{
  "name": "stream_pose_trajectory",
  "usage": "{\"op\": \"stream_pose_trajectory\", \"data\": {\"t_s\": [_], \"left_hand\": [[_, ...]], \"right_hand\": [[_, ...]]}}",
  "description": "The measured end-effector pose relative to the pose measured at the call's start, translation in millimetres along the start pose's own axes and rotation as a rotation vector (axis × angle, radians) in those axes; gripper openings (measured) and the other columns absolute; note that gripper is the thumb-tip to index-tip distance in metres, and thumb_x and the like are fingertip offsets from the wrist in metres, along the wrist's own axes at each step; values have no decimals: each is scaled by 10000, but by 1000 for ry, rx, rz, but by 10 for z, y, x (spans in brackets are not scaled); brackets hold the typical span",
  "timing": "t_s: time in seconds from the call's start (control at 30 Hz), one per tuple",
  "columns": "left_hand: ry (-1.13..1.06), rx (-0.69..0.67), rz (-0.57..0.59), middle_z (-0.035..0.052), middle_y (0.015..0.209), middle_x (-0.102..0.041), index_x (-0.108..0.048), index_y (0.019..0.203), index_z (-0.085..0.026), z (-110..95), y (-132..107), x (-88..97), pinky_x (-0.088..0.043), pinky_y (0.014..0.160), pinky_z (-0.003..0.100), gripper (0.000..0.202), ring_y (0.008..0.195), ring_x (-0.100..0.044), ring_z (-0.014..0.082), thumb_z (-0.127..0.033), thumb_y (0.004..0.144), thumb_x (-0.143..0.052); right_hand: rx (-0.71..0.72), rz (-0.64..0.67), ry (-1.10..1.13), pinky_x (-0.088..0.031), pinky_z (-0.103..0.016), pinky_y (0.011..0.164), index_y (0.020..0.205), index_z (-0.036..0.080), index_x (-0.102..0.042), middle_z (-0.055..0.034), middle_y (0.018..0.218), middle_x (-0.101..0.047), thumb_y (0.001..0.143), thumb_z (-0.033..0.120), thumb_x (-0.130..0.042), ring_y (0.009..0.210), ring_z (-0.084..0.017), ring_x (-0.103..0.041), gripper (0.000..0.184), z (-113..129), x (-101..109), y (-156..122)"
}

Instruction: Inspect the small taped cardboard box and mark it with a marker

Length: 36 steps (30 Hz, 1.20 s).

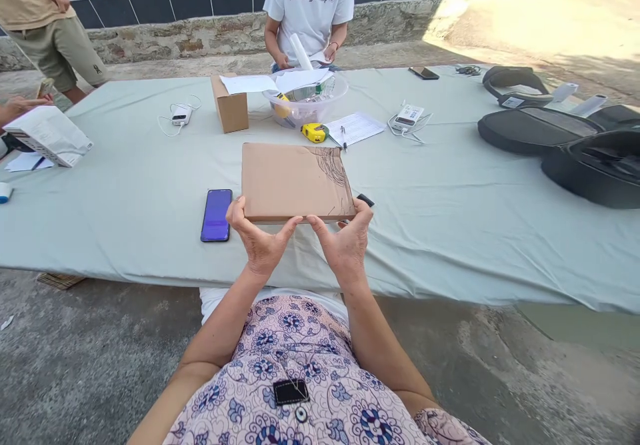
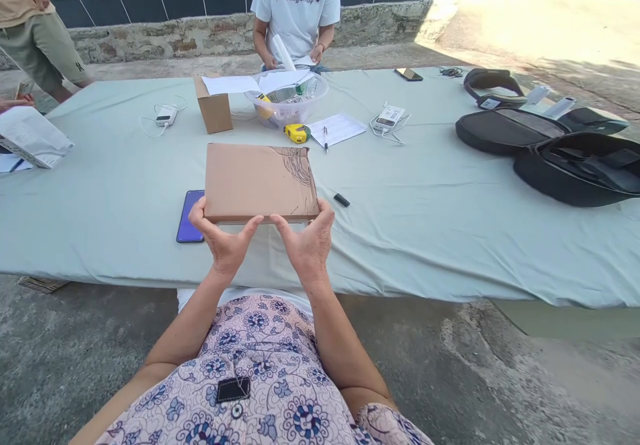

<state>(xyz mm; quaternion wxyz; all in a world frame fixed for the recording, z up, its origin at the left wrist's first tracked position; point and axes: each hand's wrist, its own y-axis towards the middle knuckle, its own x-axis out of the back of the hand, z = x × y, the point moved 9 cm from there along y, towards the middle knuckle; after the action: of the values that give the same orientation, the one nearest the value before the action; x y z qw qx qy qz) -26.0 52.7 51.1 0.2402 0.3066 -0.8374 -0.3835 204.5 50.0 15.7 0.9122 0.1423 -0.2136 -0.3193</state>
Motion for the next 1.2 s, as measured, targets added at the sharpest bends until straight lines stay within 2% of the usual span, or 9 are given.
{"op": "stream_pose_trajectory", "data": {"t_s": [0.13,0.27,0.47,0.7,0.8,0.93,1.0,1.1,1.2], "left_hand": [[-87,75,26,157,1376,-457,-306,1449,-257,141,33,7,-454,1146,555,1034,1319,-517,333,-688,699,-872],[-218,144,53,157,1379,-454,-335,1421,-250,286,99,14,-490,1110,485,890,1305,-537,298,-695,796,-788],[-393,194,74,127,1313,-484,-380,1367,-263,364,197,18,-528,989,371,645,1174,-600,235,-641,924,-658],[-402,263,105,121,1299,-517,-404,1371,-267,389,209,26,-526,1021,382,582,1185,-617,238,-618,949,-597],[-401,285,83,134,1319,-541,-431,1388,-246,424,195,43,-510,1081,398,563,1242,-611,252,-530,941,-621],[-398,350,125,168,1464,-526,-409,1492,-237,493,164,-6,-472,1167,423,615,1386,-564,277,-402,936,-611],[-411,361,138,170,1495,-520,-437,1482,-226,497,163,-26,-460,1187,426,598,1411,-552,280,-365,926,-609],[-459,376,140,166,1445,-561,-467,1423,-214,486,173,-50,-495,1146,415,559,1345,-602,271,-344,905,-630],[-463,381,154,150,1392,-586,-472,1364,-228,462,179,-84,-534,1080,393,507,1277,-641,252,-347,901,-640]], "right_hand": [[-6,5,78,-594,-490,915,1269,284,-481,-101,1298,-621,739,739,-785,1138,-289,-657,762,30,61,26],[-12,38,195,-588,-431,879,1221,284,-547,-63,1177,-691,811,666,-750,1041,-241,-688,596,49,93,62],[12,61,328,-595,-379,847,1218,270,-607,-52,1121,-707,908,559,-680,993,-204,-702,430,77,138,82],[18,102,383,-612,-455,971,1248,281,-611,-73,1225,-716,956,501,-614,1105,-221,-724,365,45,120,73],[15,89,412,-613,-476,986,1216,280,-612,-71,1229,-710,938,481,-629,1133,-235,-725,343,22,118,69],[-6,103,445,-616,-477,966,1190,278,-612,-77,1243,-703,922,471,-648,1169,-250,-716,331,-2,97,78],[-11,112,458,-605,-487,982,1172,274,-611,-75,1215,-707,911,463,-659,1157,-249,-717,326,-16,92,91],[-21,99,467,-582,-498,1014,1119,265,-611,-56,1126,-708,885,439,-684,1109,-238,-723,300,-62,112,116],[-23,77,457,-593,-453,960,1053,260,-608,-35,1044,-688,865,430,-713,1053,-223,-720,275,-98,143,131]]}}
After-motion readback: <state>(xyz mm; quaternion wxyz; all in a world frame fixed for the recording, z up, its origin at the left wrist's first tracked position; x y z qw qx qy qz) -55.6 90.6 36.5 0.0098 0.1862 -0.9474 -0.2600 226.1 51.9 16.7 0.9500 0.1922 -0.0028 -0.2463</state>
